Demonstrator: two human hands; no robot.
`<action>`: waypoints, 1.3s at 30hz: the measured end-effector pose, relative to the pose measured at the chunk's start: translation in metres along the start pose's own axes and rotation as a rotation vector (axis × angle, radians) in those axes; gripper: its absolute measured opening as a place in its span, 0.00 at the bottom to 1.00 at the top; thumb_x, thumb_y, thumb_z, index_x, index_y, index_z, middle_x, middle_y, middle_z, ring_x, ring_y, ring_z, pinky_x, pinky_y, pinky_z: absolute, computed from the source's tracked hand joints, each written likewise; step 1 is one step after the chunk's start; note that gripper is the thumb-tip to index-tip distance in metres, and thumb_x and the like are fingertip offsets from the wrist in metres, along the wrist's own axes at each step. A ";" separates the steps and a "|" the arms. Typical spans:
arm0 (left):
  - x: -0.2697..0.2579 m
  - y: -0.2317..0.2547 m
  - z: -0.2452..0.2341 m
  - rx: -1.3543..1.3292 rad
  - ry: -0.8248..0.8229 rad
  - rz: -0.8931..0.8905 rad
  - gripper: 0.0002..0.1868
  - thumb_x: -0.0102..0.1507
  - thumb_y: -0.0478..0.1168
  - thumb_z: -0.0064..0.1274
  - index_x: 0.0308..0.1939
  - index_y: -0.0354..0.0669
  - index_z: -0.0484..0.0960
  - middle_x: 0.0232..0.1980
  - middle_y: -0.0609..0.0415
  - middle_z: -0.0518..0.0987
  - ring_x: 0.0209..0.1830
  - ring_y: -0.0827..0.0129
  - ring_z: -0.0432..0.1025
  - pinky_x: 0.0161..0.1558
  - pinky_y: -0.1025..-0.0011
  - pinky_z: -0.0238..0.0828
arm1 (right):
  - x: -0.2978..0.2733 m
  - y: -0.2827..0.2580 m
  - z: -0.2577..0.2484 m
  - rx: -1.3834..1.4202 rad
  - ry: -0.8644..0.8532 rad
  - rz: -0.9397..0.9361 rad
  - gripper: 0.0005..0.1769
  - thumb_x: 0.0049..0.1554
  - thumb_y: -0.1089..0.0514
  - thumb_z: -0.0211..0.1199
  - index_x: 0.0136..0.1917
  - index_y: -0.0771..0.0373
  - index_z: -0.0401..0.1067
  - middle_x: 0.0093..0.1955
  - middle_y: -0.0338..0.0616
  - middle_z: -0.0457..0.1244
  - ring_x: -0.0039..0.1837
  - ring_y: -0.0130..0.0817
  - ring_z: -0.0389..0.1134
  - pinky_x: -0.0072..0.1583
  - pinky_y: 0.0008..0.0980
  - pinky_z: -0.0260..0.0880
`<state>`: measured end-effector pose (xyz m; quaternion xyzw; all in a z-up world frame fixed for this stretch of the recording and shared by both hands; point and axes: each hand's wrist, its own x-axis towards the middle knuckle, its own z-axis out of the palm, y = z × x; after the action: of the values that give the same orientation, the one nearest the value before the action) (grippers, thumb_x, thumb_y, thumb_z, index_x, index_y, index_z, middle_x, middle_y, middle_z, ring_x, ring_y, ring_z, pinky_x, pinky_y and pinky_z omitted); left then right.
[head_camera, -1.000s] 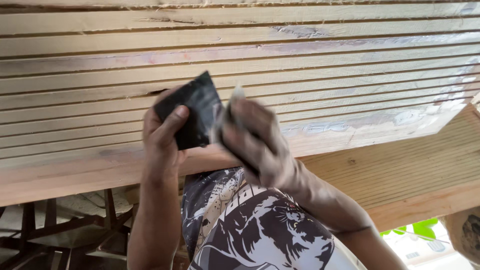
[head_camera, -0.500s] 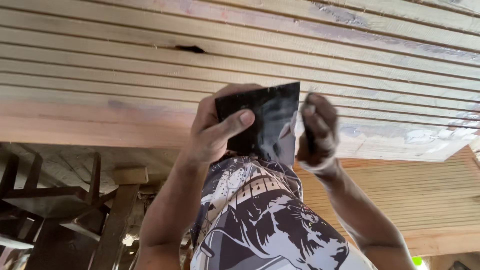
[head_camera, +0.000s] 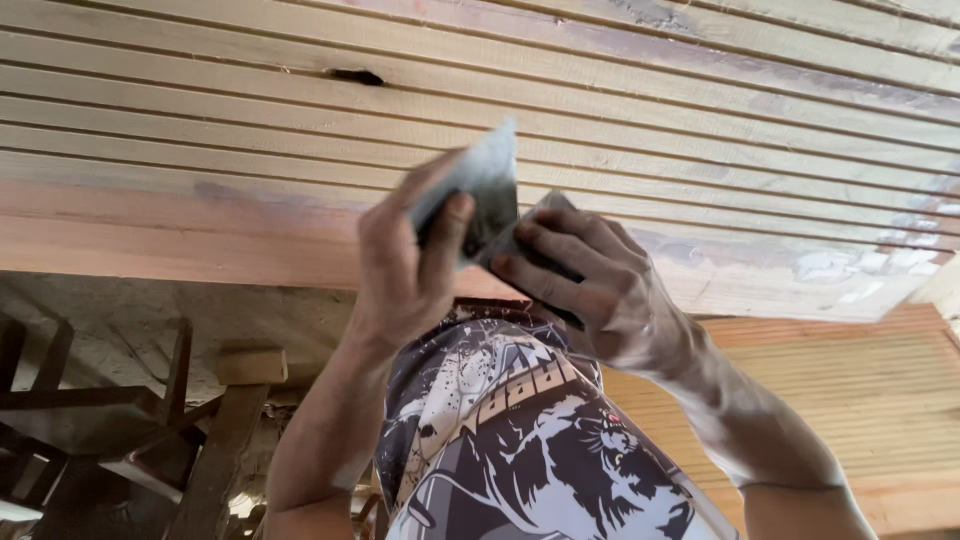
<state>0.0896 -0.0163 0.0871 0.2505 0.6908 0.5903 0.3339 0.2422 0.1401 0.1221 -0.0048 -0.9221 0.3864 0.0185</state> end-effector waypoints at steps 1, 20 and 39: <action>0.004 0.000 -0.008 -0.144 0.145 0.036 0.15 0.75 0.43 0.48 0.60 0.37 0.78 0.41 0.50 0.81 0.29 0.75 0.73 0.27 0.76 0.73 | 0.003 0.004 0.003 0.059 -0.024 -0.005 0.24 0.59 0.48 0.64 0.66 0.56 0.70 0.58 0.50 0.66 0.65 0.46 0.67 0.64 0.44 0.74; 0.030 -0.069 -0.119 -0.422 0.295 -0.210 0.15 0.73 0.36 0.58 0.57 0.25 0.78 0.47 0.49 0.80 0.44 0.74 0.74 0.49 0.77 0.74 | 0.040 0.103 0.103 -0.545 0.341 0.478 0.36 0.62 0.76 0.58 0.81 0.60 0.61 0.77 0.61 0.51 0.77 0.56 0.53 0.75 0.50 0.63; 0.036 -0.071 -0.127 -0.484 0.290 -0.283 0.18 0.72 0.35 0.58 0.62 0.24 0.76 0.49 0.46 0.80 0.44 0.71 0.76 0.48 0.75 0.77 | 0.036 0.112 0.074 -0.583 0.198 0.532 0.25 0.66 0.69 0.66 0.75 0.59 0.71 0.70 0.55 0.60 0.72 0.50 0.60 0.70 0.47 0.63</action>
<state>-0.0265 -0.0844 0.0220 -0.0219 0.5986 0.7150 0.3605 0.2030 0.1663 -0.0084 -0.2852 -0.9535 0.0976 0.0043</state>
